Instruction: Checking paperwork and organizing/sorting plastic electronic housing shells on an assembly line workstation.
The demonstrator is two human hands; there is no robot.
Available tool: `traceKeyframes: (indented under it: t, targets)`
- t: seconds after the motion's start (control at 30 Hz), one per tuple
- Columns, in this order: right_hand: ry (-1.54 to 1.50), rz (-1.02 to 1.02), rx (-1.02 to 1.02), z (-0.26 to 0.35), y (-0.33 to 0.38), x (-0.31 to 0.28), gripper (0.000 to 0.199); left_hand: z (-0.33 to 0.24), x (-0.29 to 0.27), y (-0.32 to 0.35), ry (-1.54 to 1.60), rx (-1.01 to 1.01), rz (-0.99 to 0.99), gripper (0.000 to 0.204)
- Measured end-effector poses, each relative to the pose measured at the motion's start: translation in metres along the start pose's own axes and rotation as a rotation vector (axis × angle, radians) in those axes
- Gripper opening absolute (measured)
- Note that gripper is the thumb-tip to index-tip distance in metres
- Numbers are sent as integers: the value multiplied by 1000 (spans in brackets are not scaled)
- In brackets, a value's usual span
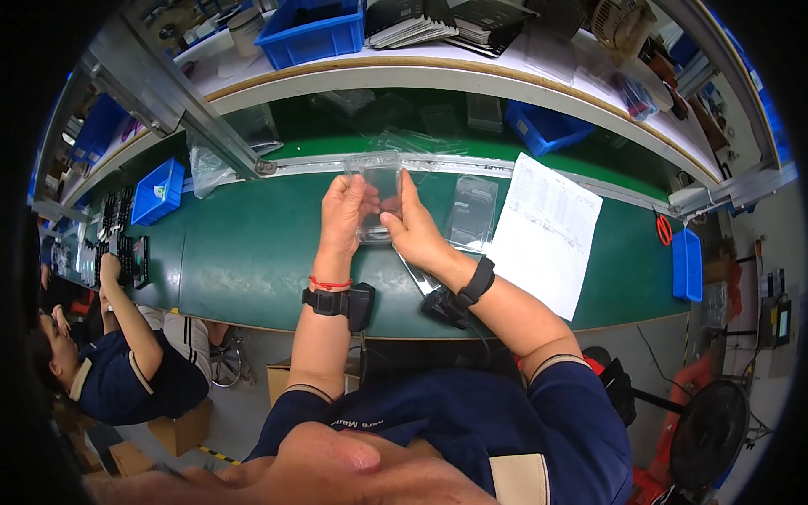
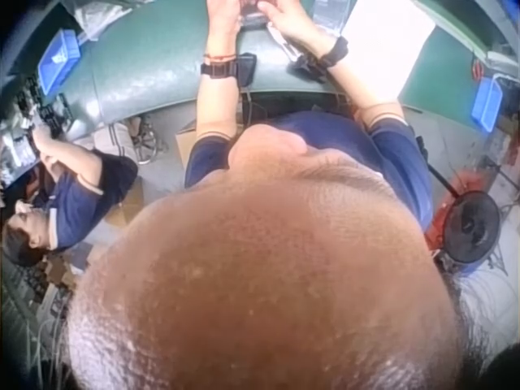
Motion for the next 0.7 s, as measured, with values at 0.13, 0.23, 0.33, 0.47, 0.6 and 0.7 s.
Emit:
traceKeyframes:
  t: [0.13, 0.23, 0.33, 0.47, 0.6, 0.7]
  targets:
    - [-226, 6, 56, -7, -4, -5, 76, -2, 9, 1, 38, -11, 28, 28]
    - [-249, 26, 65, -5, -3, -4, 77, -2, 8, 2, 9, -34, 37, 28]
    - [-241, 49, 58, -7, -5, -3, 76, -1, 5, 3, -5, -31, 45, 27]
    - [-172, 60, 79, -6, -5, -1, 71, -2, 1, 3, -51, -1, 29, 26]
    - [-95, 38, 108, -6, -8, -1, 69, -1, -1, 1, -28, 31, -14, 25]
    - [-196, 84, 252, -5, -7, 1, 65, -3, -5, -1, 5, 42, -88, 28]
Point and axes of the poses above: each hand's wrist, its own y-axis away from the middle knuckle, its own x-axis out of the palm, z = x × y, the point moved 4 cm from there along -y, towards the middle knuckle, and after that the axes turned 9 degrees about x, right-handed, at the moved point
